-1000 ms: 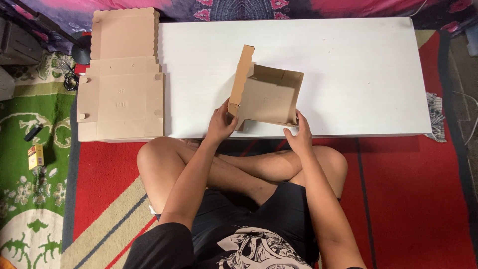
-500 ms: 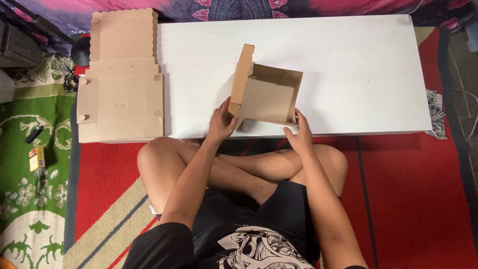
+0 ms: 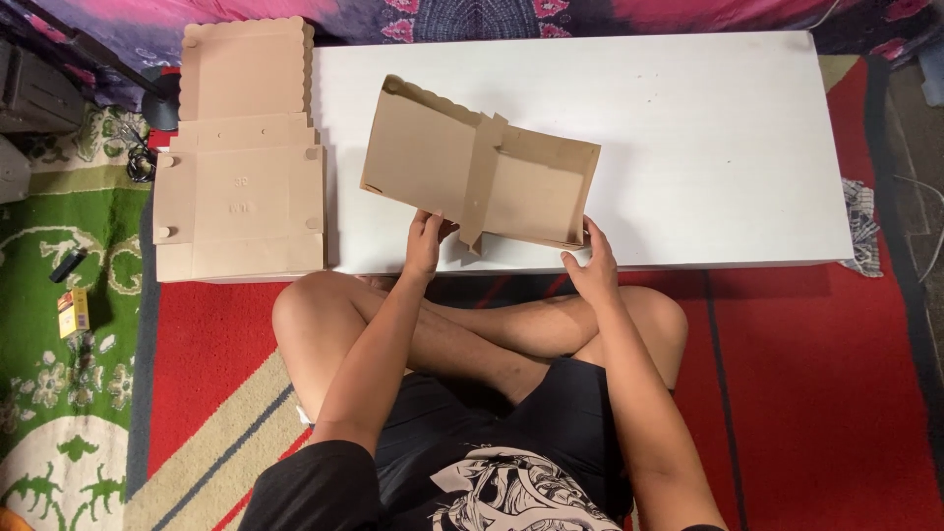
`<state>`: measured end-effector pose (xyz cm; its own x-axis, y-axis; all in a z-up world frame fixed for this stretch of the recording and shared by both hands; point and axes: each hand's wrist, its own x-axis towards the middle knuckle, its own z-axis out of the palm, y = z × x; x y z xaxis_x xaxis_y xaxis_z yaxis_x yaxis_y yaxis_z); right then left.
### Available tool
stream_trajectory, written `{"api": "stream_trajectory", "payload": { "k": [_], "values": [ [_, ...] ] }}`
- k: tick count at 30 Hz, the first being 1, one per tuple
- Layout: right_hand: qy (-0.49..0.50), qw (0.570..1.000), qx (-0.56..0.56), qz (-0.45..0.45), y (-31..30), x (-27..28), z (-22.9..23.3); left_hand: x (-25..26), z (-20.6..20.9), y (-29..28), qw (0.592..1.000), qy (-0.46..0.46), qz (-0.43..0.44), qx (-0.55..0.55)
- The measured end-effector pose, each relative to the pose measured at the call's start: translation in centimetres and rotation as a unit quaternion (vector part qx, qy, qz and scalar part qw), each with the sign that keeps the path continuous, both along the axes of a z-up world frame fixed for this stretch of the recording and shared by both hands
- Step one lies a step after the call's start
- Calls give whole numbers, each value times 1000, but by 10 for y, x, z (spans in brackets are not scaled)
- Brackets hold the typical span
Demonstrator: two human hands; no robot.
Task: The person folds and unfolds a flat cardboard food container by hand, rotating it and flipping it to assemble the box.
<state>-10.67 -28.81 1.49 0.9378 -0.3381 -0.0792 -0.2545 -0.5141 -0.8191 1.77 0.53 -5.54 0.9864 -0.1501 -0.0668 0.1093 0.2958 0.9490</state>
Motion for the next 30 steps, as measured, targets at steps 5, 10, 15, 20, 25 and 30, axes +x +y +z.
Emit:
{"api": "stream_trajectory", "payload": {
  "k": [5,10,15,20,25,30],
  "values": [
    [8,1000,-10,-1,-1,2,-3,-6,7,-4,996,66,-14,-58],
    [1,999,-29,17,-2,1,-7,-18,37,-8,994,59,-95,9],
    [-2,998,-49,34,-3,0,-9,-22,45,-9,988,23,-137,70],
    [5,997,-62,42,-5,1,-16,-22,60,-9,988,13,-138,75],
    [9,996,-72,49,-6,3,-23,-21,59,-13,984,9,-145,103],
    [19,996,-84,21,-8,4,-38,-20,66,-10,994,28,-27,101]
  ]
}}
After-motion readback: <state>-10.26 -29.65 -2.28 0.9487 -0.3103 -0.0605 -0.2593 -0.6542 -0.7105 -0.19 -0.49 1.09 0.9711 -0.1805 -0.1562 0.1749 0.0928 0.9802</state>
